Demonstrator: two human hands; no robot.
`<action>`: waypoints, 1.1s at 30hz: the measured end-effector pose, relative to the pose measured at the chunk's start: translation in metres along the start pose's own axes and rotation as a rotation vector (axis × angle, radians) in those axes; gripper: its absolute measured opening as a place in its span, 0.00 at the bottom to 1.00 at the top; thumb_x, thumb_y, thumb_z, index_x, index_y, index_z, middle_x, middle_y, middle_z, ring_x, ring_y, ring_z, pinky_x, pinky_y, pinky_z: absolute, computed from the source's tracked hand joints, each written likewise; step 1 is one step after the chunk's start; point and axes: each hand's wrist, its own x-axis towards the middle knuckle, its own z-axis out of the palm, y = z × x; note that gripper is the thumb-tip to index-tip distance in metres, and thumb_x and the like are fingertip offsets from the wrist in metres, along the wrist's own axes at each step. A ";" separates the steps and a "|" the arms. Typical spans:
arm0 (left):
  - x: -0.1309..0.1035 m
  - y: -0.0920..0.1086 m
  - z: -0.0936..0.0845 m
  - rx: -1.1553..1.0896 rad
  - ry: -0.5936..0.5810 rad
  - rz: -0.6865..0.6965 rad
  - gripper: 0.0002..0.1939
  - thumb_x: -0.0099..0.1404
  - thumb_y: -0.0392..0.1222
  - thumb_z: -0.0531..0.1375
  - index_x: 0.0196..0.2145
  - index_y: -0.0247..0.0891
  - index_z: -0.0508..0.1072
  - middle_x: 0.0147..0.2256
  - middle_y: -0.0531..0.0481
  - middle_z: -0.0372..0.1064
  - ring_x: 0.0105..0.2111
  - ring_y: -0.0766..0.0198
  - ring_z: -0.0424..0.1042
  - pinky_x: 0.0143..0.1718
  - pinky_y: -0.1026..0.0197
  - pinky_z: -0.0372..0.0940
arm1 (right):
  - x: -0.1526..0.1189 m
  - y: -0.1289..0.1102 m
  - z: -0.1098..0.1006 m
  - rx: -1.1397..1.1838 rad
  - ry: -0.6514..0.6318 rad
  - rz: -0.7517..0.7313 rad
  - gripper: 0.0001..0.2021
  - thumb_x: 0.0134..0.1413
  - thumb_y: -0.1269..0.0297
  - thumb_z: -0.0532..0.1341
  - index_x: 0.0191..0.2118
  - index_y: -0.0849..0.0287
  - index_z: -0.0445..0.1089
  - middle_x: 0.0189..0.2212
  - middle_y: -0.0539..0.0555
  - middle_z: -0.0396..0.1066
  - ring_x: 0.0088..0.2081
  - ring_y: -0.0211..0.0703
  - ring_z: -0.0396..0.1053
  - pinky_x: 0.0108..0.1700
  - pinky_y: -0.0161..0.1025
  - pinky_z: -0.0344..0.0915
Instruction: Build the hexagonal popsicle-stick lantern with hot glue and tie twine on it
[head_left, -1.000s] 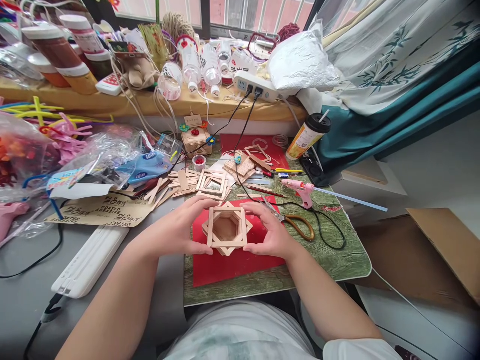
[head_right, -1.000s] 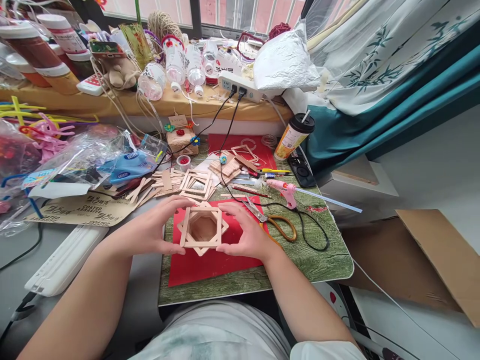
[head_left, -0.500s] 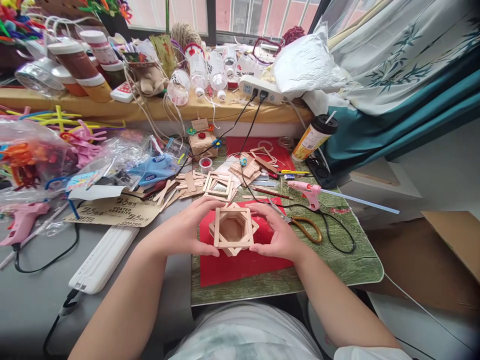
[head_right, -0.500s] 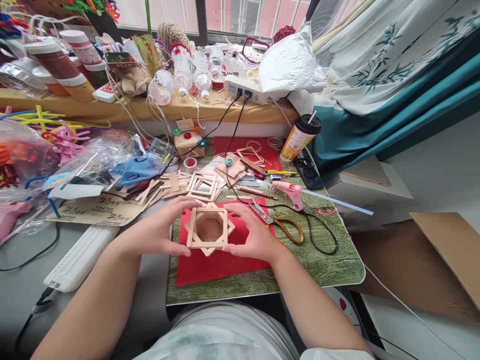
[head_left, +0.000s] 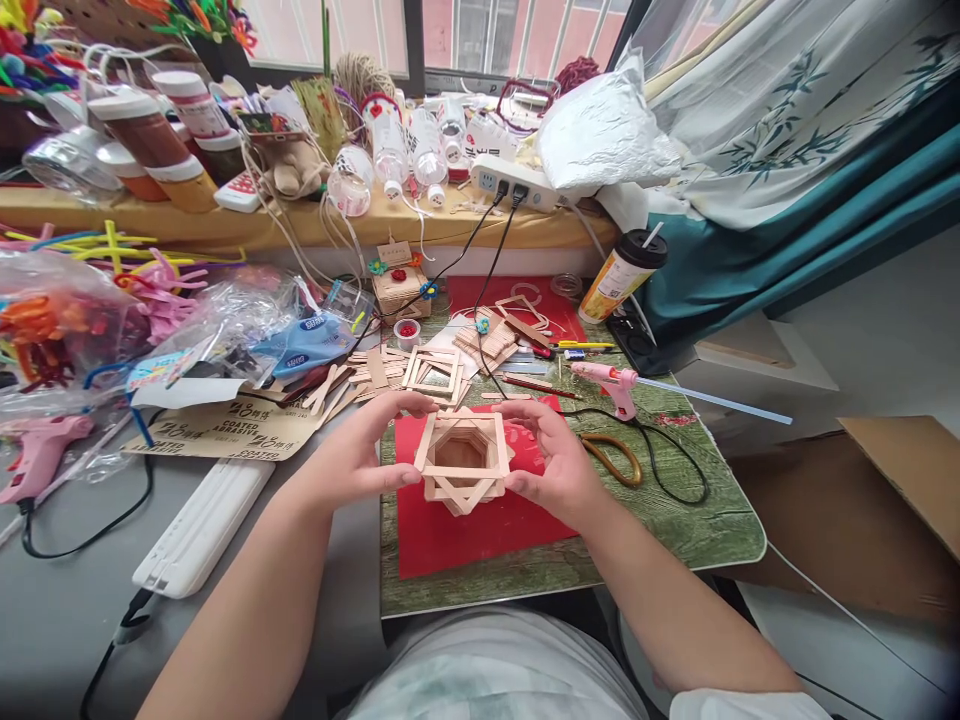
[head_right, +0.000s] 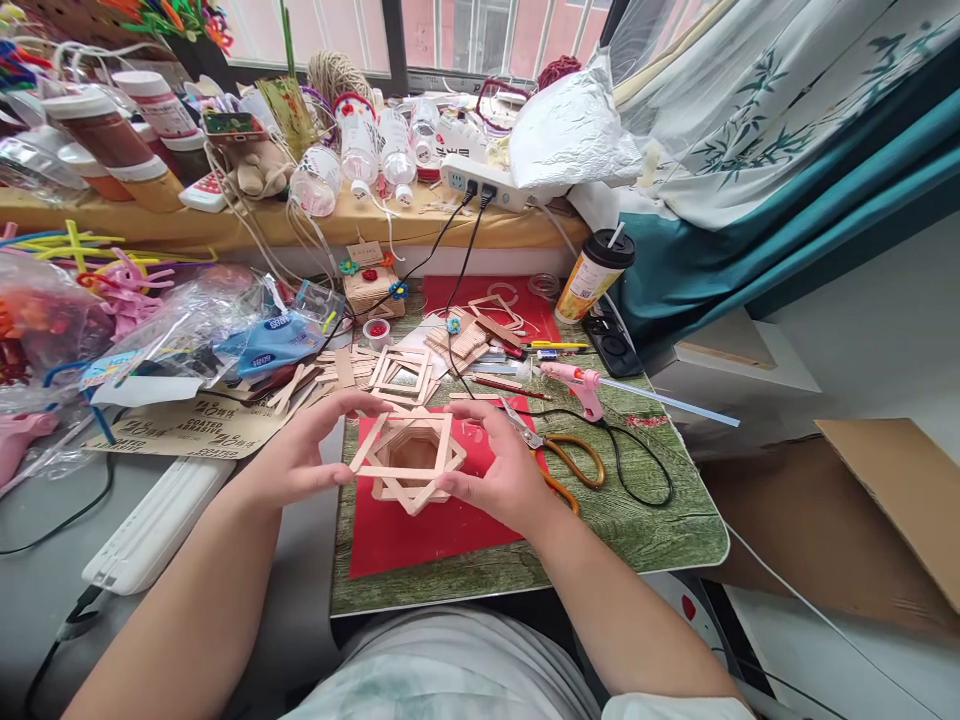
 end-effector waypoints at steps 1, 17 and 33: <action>0.000 -0.001 0.001 -0.019 0.005 -0.005 0.41 0.66 0.74 0.66 0.65 0.45 0.70 0.64 0.39 0.73 0.63 0.41 0.72 0.64 0.45 0.68 | 0.001 -0.002 0.002 0.014 0.011 0.013 0.41 0.51 0.32 0.75 0.65 0.47 0.71 0.65 0.60 0.72 0.66 0.65 0.70 0.72 0.63 0.66; 0.005 0.003 0.002 0.146 -0.071 0.113 0.49 0.54 0.68 0.78 0.66 0.49 0.68 0.64 0.39 0.70 0.65 0.42 0.69 0.67 0.44 0.66 | -0.004 0.008 -0.019 -0.142 -0.145 -0.028 0.48 0.44 0.49 0.84 0.71 0.41 0.68 0.71 0.57 0.68 0.73 0.67 0.64 0.76 0.66 0.59; 0.006 0.004 0.004 0.220 -0.160 0.054 0.48 0.59 0.64 0.76 0.71 0.50 0.65 0.68 0.39 0.65 0.69 0.41 0.67 0.70 0.43 0.66 | -0.007 0.029 -0.020 -0.253 -0.188 -0.118 0.49 0.49 0.50 0.82 0.74 0.38 0.62 0.73 0.56 0.65 0.75 0.67 0.62 0.76 0.68 0.60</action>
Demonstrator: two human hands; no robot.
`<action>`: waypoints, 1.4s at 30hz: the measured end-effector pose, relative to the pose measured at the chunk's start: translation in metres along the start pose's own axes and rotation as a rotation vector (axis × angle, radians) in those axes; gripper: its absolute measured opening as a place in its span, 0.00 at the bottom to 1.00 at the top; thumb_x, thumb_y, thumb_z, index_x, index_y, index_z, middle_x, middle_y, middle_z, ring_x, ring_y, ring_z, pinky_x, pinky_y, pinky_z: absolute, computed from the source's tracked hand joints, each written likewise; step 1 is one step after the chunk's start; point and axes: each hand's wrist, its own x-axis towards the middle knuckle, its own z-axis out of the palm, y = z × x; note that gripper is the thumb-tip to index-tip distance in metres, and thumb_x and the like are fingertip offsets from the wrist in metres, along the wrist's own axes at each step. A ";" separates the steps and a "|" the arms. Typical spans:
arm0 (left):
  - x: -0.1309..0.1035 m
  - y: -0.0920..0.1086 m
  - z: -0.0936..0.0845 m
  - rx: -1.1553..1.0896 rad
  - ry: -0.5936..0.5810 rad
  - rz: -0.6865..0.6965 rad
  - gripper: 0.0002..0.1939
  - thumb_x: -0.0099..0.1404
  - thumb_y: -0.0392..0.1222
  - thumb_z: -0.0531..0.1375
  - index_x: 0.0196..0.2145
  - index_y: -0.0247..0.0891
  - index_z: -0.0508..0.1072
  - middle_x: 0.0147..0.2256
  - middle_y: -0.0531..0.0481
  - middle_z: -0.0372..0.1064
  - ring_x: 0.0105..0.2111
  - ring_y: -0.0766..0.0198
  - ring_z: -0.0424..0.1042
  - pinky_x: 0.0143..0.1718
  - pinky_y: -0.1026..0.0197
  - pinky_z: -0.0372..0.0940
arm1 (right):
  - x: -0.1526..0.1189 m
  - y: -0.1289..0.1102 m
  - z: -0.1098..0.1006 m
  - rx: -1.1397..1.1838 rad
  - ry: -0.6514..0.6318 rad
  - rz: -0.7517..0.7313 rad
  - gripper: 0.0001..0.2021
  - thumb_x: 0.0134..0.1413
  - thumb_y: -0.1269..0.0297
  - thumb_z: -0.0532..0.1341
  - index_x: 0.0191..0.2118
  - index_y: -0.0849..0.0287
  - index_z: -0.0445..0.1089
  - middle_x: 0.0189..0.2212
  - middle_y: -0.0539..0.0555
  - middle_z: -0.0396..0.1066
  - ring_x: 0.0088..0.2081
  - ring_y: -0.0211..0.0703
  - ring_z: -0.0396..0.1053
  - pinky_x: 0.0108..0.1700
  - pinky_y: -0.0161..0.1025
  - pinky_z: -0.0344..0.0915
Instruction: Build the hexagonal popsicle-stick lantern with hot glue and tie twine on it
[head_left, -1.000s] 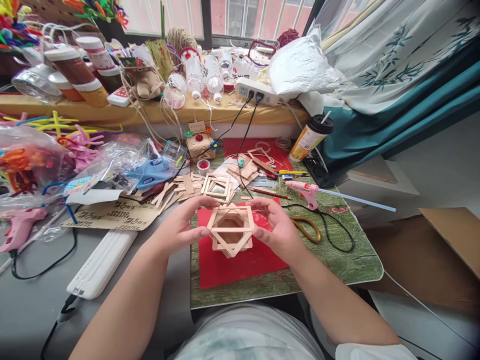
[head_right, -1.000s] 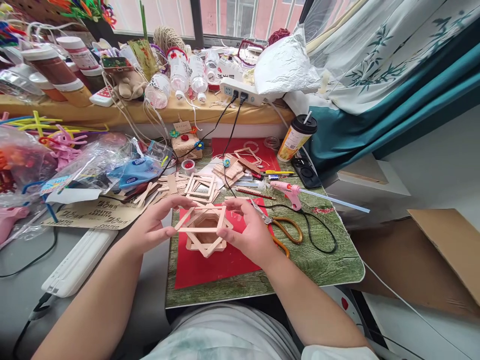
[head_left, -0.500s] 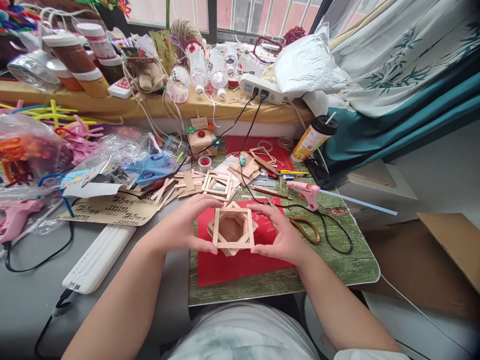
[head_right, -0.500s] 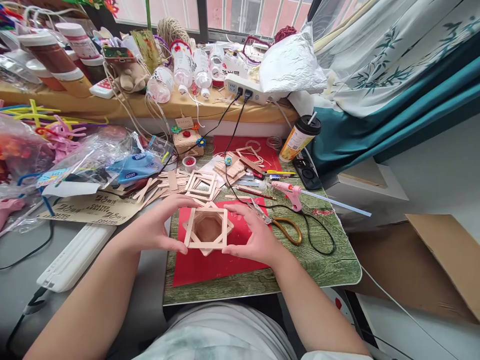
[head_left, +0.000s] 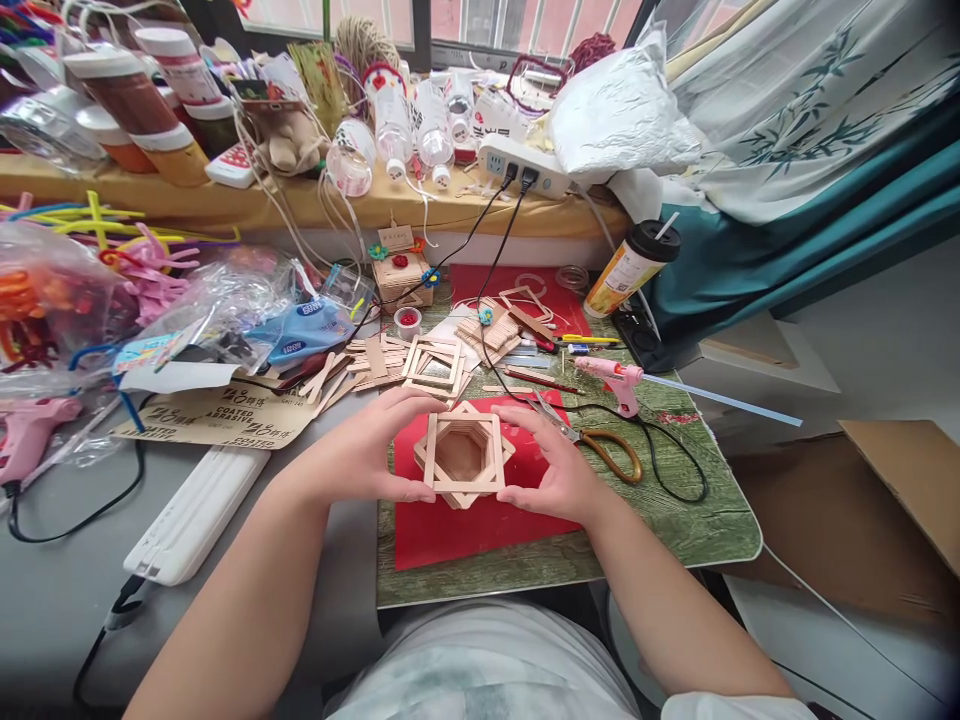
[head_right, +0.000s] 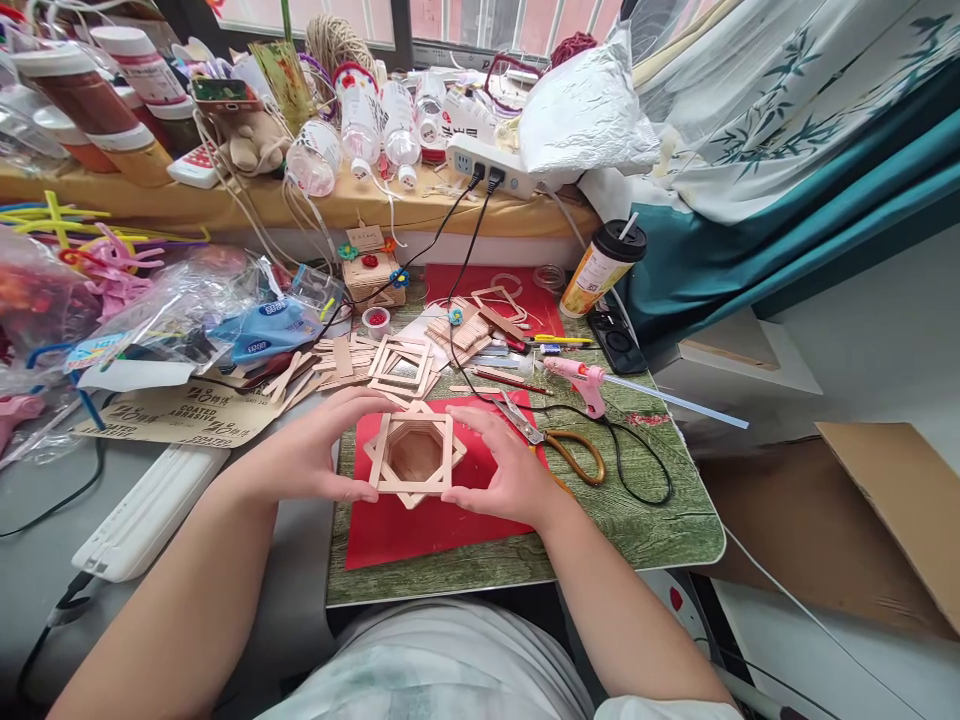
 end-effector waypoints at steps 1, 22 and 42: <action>0.000 0.000 0.000 0.002 0.000 -0.001 0.48 0.59 0.64 0.76 0.71 0.50 0.65 0.68 0.39 0.66 0.69 0.41 0.67 0.70 0.42 0.66 | 0.000 0.001 0.001 0.005 0.000 0.000 0.49 0.49 0.50 0.82 0.74 0.38 0.62 0.73 0.56 0.65 0.74 0.68 0.62 0.75 0.68 0.61; -0.004 -0.005 0.001 -0.068 0.139 0.059 0.57 0.53 0.66 0.79 0.73 0.52 0.61 0.71 0.37 0.62 0.72 0.37 0.62 0.74 0.39 0.61 | -0.004 0.003 0.018 0.112 0.165 -0.093 0.46 0.51 0.49 0.79 0.72 0.42 0.61 0.71 0.60 0.66 0.72 0.67 0.65 0.72 0.67 0.65; -0.005 -0.005 0.005 -0.040 0.081 -0.060 0.65 0.50 0.69 0.79 0.75 0.50 0.55 0.72 0.36 0.61 0.71 0.37 0.65 0.72 0.39 0.65 | 0.005 0.007 0.023 0.380 0.259 -0.069 0.43 0.52 0.46 0.78 0.70 0.42 0.62 0.70 0.60 0.68 0.69 0.65 0.67 0.71 0.65 0.65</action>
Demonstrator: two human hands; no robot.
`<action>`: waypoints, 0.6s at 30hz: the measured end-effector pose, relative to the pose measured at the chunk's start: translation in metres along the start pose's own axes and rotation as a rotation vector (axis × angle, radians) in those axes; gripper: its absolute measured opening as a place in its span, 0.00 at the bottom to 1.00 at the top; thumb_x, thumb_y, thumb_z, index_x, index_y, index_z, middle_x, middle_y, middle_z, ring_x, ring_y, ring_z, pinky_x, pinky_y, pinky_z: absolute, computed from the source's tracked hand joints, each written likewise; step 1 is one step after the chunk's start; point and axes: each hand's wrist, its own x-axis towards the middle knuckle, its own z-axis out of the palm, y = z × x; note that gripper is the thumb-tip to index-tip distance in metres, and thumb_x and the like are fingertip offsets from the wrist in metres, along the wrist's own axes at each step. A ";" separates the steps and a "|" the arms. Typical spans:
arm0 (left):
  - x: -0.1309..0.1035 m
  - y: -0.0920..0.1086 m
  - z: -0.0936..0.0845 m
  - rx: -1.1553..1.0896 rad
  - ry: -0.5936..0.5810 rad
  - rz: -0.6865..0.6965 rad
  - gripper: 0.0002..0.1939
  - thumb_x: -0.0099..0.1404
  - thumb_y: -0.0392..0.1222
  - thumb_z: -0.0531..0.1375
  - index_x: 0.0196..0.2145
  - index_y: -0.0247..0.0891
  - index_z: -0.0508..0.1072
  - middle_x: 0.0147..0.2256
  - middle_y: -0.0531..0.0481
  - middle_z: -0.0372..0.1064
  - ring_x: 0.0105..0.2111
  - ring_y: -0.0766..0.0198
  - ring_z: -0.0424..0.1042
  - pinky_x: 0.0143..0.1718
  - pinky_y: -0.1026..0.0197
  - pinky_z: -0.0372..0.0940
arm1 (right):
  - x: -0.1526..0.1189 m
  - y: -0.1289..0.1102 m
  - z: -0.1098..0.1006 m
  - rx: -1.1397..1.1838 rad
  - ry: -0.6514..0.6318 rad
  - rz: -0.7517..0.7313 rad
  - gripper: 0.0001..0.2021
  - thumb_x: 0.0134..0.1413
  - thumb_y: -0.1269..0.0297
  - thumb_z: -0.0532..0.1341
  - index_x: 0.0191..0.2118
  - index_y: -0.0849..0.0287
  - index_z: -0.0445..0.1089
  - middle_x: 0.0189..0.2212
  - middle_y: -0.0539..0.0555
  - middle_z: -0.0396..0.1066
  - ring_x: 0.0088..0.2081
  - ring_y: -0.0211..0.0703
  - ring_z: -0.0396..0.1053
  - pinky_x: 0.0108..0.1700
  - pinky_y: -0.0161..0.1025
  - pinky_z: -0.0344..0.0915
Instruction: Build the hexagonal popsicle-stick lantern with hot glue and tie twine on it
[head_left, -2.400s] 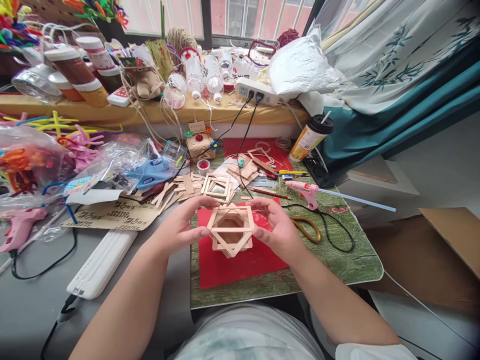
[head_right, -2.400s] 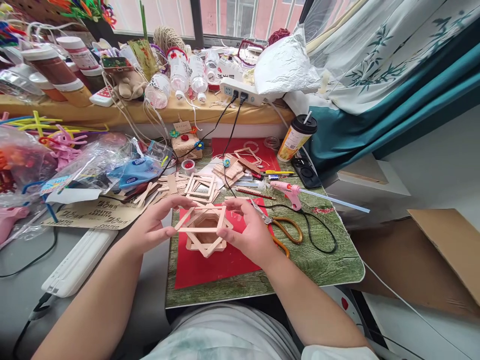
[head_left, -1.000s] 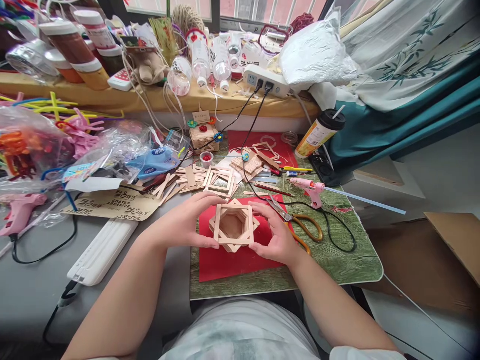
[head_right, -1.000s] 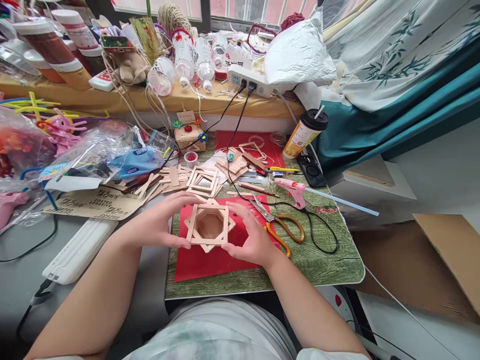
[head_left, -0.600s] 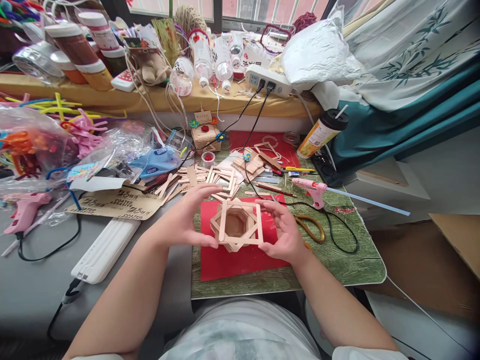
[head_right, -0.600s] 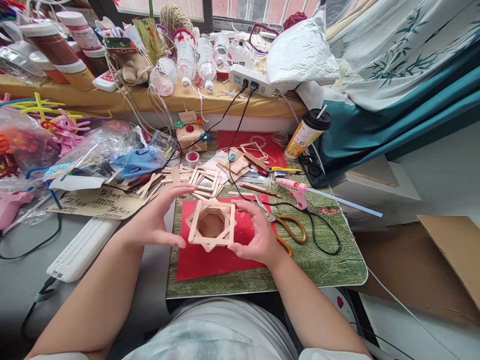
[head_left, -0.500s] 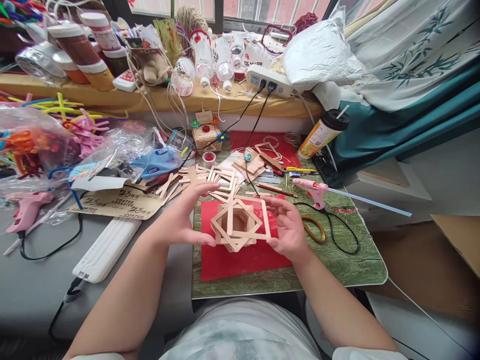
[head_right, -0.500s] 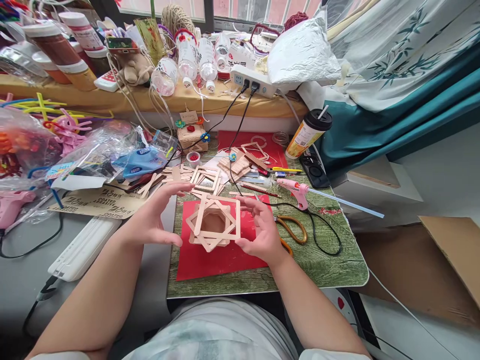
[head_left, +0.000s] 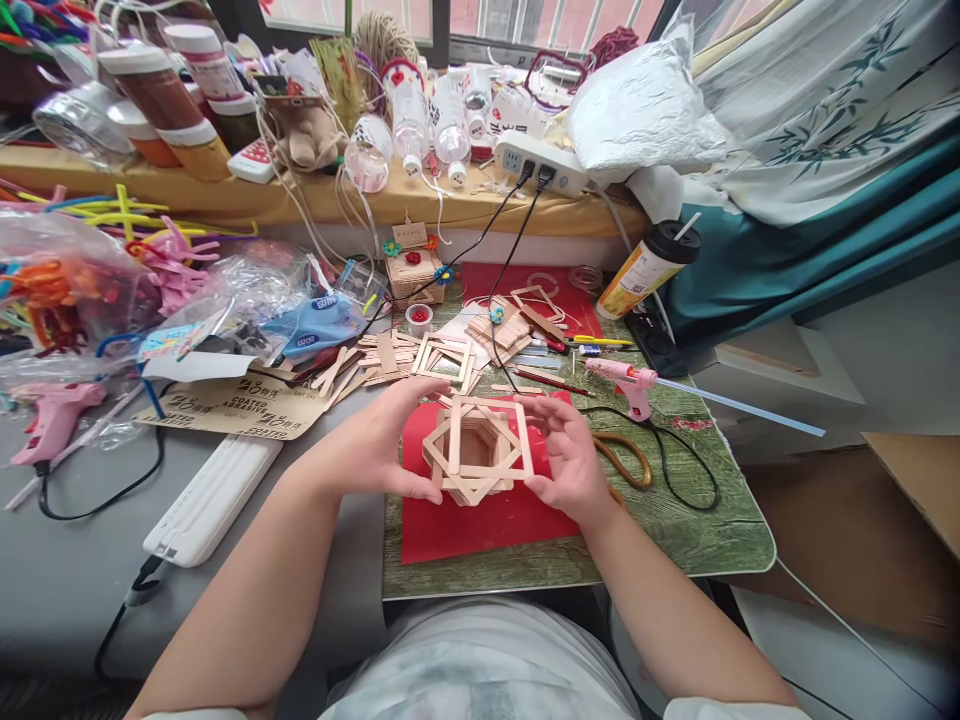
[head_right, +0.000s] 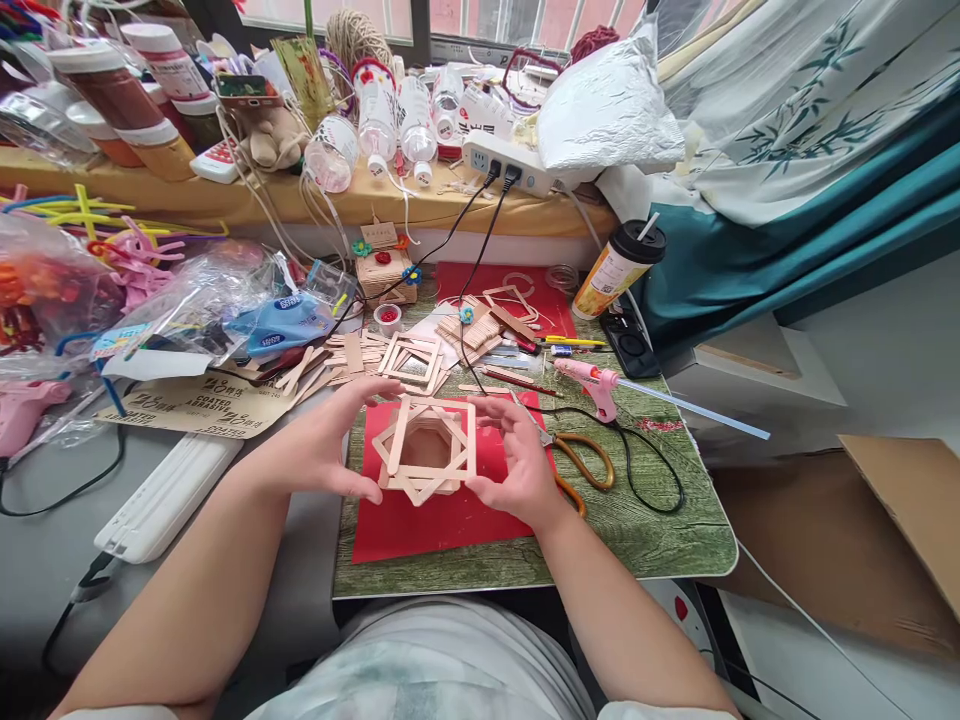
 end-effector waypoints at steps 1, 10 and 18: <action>0.000 0.001 0.000 0.008 0.000 0.003 0.64 0.50 0.68 0.79 0.75 0.50 0.55 0.71 0.36 0.62 0.71 0.37 0.66 0.72 0.40 0.65 | 0.000 0.001 0.001 -0.033 -0.031 0.003 0.43 0.52 0.47 0.78 0.70 0.43 0.63 0.70 0.60 0.68 0.69 0.65 0.67 0.71 0.65 0.65; 0.001 0.006 -0.001 0.046 -0.027 0.040 0.58 0.54 0.67 0.78 0.72 0.48 0.59 0.69 0.36 0.64 0.68 0.38 0.68 0.70 0.41 0.67 | 0.000 -0.001 0.001 -0.162 -0.119 0.003 0.45 0.51 0.51 0.79 0.72 0.42 0.63 0.70 0.58 0.67 0.69 0.66 0.67 0.71 0.65 0.64; 0.001 0.013 -0.001 0.058 -0.060 0.043 0.51 0.60 0.64 0.76 0.72 0.47 0.59 0.70 0.38 0.62 0.70 0.41 0.65 0.71 0.43 0.66 | -0.002 -0.001 -0.001 -0.179 -0.167 0.034 0.48 0.51 0.52 0.79 0.74 0.41 0.61 0.72 0.57 0.65 0.70 0.65 0.66 0.72 0.64 0.65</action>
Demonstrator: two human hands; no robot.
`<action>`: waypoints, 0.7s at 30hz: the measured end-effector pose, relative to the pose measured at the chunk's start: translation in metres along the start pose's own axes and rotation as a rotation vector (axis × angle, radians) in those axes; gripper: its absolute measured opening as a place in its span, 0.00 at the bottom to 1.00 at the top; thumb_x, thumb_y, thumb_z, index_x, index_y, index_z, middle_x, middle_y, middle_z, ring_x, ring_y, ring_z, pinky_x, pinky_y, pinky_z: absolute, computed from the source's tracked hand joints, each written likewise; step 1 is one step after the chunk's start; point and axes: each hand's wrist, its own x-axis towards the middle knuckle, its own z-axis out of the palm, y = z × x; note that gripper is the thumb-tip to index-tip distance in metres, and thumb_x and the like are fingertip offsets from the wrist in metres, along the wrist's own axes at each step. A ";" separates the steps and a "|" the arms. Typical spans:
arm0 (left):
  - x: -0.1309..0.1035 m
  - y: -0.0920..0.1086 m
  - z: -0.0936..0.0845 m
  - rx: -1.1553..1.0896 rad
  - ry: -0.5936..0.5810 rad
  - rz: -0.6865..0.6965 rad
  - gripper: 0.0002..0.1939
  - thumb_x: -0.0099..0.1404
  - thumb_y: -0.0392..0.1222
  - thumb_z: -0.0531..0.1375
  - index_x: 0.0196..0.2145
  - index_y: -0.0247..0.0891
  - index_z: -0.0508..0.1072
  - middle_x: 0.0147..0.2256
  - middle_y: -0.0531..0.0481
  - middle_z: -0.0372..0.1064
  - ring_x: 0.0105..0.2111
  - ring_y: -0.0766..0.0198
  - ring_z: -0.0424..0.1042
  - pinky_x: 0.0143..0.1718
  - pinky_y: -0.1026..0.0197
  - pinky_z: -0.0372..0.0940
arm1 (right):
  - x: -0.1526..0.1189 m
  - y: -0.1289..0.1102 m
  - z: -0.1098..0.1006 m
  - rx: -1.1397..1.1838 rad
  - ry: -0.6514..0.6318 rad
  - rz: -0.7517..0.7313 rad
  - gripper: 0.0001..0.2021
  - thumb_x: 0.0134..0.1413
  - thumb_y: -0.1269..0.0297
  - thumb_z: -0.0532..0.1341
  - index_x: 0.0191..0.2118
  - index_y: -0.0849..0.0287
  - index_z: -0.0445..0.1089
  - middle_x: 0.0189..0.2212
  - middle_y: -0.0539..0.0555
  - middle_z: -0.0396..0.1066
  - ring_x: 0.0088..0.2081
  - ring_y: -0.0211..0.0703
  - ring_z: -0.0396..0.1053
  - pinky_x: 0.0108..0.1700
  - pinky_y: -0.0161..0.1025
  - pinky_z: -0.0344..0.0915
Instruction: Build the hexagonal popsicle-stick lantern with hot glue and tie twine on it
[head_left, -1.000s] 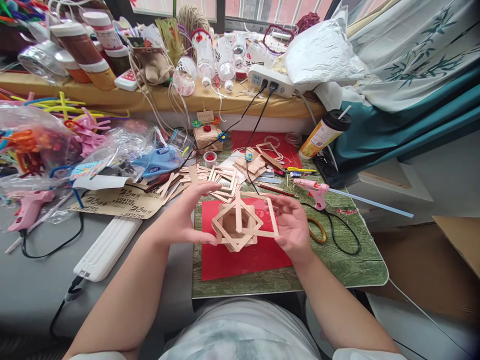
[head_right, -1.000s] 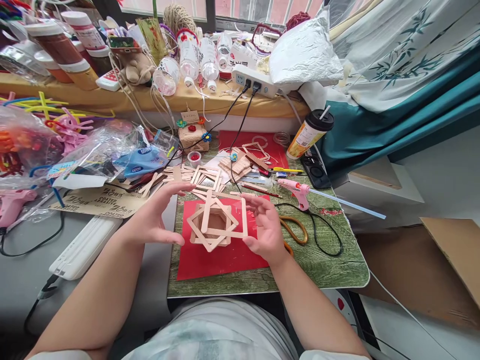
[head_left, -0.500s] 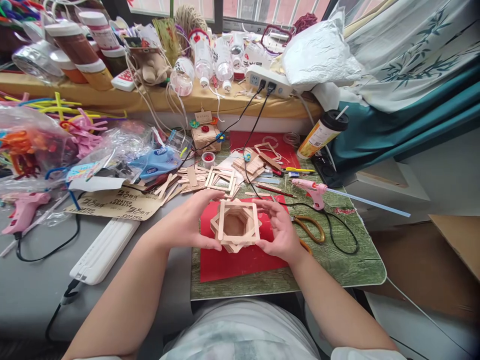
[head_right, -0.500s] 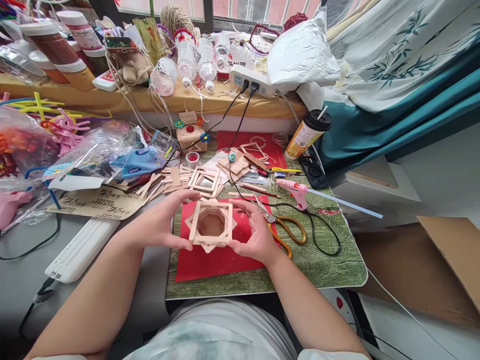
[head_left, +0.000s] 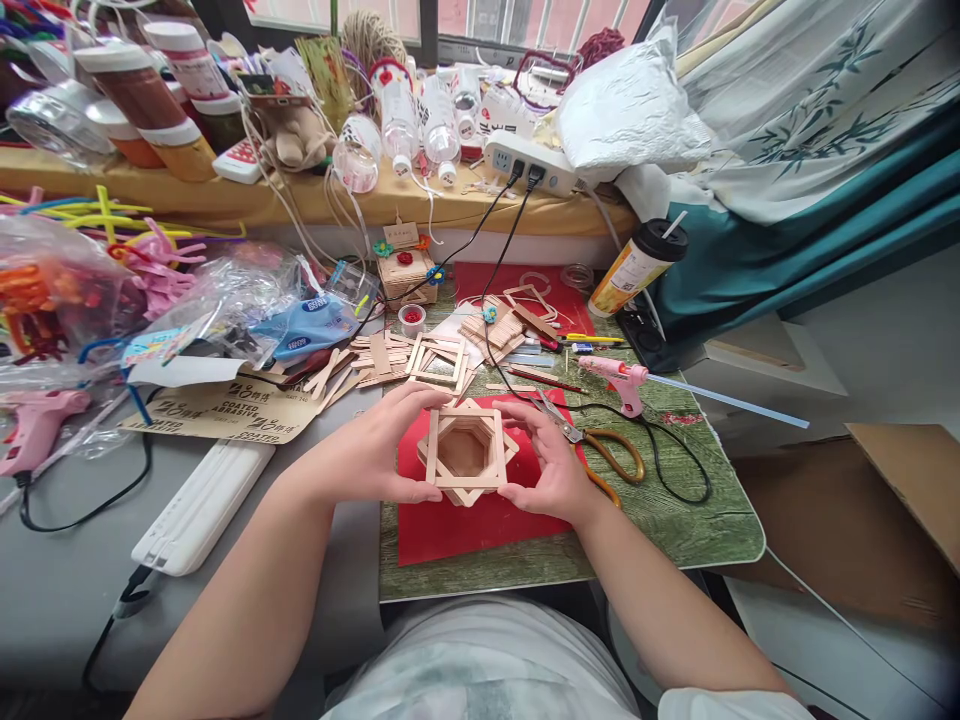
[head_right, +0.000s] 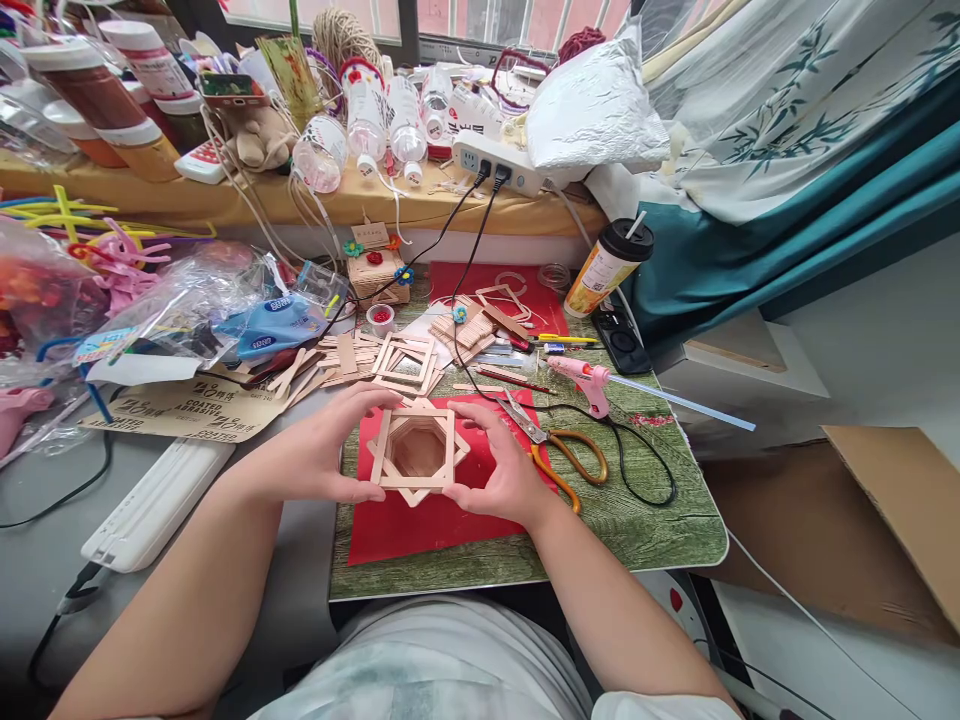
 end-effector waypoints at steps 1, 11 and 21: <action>0.000 0.000 0.000 -0.002 -0.010 -0.008 0.51 0.60 0.64 0.75 0.72 0.48 0.59 0.70 0.37 0.61 0.70 0.41 0.65 0.71 0.43 0.66 | 0.000 0.000 0.000 0.002 -0.005 0.004 0.48 0.51 0.52 0.79 0.74 0.40 0.61 0.72 0.57 0.65 0.71 0.65 0.65 0.73 0.64 0.65; 0.002 -0.001 0.000 -0.022 -0.023 -0.021 0.50 0.60 0.64 0.75 0.71 0.48 0.61 0.69 0.38 0.63 0.69 0.42 0.66 0.70 0.43 0.67 | -0.001 0.004 0.000 -0.003 -0.019 0.029 0.47 0.52 0.51 0.79 0.74 0.42 0.60 0.73 0.58 0.64 0.71 0.66 0.65 0.73 0.66 0.65; 0.002 0.000 0.002 0.010 -0.027 -0.010 0.48 0.62 0.63 0.73 0.72 0.47 0.61 0.69 0.37 0.61 0.71 0.41 0.64 0.72 0.41 0.65 | -0.001 0.004 0.000 0.005 -0.024 0.023 0.47 0.52 0.52 0.79 0.74 0.42 0.60 0.73 0.59 0.64 0.71 0.65 0.65 0.73 0.64 0.65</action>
